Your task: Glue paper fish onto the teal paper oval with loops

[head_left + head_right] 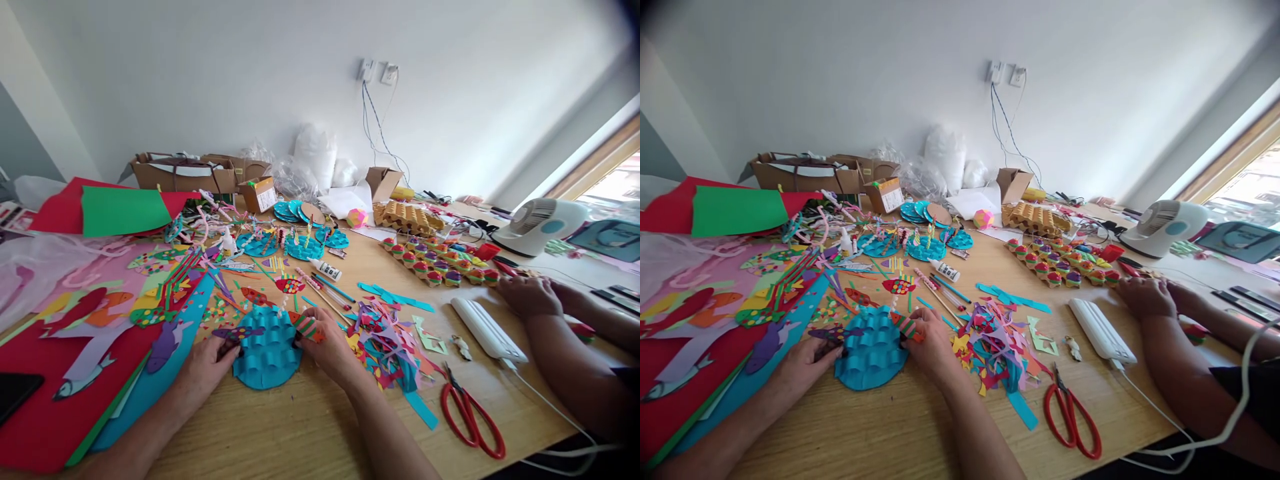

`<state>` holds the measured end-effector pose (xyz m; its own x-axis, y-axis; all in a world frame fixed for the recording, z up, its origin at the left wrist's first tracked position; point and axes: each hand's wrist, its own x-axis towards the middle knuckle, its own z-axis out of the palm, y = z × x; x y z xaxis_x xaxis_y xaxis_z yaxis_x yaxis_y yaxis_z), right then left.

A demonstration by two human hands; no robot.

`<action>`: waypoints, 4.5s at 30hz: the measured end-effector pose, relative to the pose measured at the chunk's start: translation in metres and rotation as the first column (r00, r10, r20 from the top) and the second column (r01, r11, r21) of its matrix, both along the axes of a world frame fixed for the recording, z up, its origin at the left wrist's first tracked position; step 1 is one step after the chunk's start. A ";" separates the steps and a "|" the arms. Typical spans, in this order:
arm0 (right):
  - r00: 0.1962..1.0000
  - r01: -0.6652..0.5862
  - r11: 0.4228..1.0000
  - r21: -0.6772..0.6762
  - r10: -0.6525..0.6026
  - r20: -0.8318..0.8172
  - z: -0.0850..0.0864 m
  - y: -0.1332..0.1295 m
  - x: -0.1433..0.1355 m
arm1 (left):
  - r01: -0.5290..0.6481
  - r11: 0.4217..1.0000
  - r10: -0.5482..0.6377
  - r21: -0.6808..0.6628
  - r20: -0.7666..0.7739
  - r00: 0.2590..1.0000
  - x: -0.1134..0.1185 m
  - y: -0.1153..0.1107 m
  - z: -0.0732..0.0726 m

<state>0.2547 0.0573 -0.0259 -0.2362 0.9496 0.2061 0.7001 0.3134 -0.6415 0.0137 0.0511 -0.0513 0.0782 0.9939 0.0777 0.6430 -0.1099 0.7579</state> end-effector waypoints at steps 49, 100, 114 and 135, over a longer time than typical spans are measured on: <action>0.999 -0.019 0.998 -0.058 0.021 0.024 0.005 -0.002 -0.002 | 0.037 0.999 -0.038 -0.027 -0.063 0.997 0.000 0.004 0.002; 1.000 -0.011 0.999 -0.035 0.011 -0.010 0.006 -0.002 -0.001 | -0.007 1.000 0.007 -0.002 0.015 1.000 -0.001 0.003 -0.001; 1.000 0.007 0.999 -0.035 -0.006 0.020 0.004 -0.001 -0.001 | 0.014 1.000 -0.013 -0.011 0.045 0.999 -0.003 0.004 -0.006; 0.999 -0.009 0.999 -0.045 0.008 -0.033 0.000 -0.001 0.000 | 0.019 1.000 -0.019 0.000 -0.043 0.999 -0.001 0.002 -0.003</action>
<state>0.2544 0.0567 -0.0258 -0.2380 0.9562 0.1705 0.6760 0.2891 -0.6778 0.0127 0.0532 -0.0544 0.1004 0.9922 0.0742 0.6726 -0.1226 0.7298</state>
